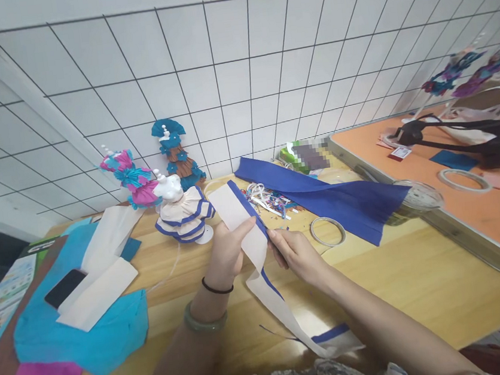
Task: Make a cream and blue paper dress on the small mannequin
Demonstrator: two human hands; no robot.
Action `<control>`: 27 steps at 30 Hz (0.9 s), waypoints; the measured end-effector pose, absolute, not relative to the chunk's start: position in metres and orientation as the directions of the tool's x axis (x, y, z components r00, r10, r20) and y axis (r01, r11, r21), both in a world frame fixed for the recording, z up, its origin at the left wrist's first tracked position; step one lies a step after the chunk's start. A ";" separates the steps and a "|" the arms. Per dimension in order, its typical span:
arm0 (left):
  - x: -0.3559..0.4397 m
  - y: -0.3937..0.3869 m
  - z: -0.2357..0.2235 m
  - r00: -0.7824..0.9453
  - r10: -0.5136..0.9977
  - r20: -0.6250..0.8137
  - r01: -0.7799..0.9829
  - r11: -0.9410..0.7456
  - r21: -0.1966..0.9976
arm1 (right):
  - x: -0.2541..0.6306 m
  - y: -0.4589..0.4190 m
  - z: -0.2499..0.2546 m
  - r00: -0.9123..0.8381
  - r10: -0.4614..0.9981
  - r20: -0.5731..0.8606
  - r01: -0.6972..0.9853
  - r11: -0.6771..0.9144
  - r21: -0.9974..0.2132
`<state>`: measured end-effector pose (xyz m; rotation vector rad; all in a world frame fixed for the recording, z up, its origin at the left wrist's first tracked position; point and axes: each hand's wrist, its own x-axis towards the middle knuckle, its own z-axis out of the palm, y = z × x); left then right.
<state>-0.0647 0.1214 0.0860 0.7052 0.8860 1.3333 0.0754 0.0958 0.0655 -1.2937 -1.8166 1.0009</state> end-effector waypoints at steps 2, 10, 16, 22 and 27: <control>-0.065 0.122 0.086 -0.005 0.991 -0.131 -0.506 0.110 0.855 | 0.075 0.096 0.065 -0.278 0.956 0.094 0.440 0.214 -0.872; -0.066 0.124 0.084 0.004 0.993 -0.115 -0.494 0.103 0.863 | 0.074 0.095 0.064 -0.277 0.959 0.065 0.330 0.158 -0.930; -0.067 0.123 0.085 0.005 0.995 -0.097 -0.494 0.087 0.865 | 0.074 0.094 0.065 -0.292 0.955 0.061 0.286 0.147 -0.947; -0.069 0.123 0.087 0.023 0.994 -0.108 -0.480 0.106 0.871 | 0.076 0.094 0.067 -0.303 0.951 0.056 0.264 0.141 -0.954; -0.071 0.125 0.086 0.072 0.991 -0.113 -0.472 0.134 0.872 | 0.078 0.095 0.072 -0.371 0.929 -0.020 0.129 0.030 -0.991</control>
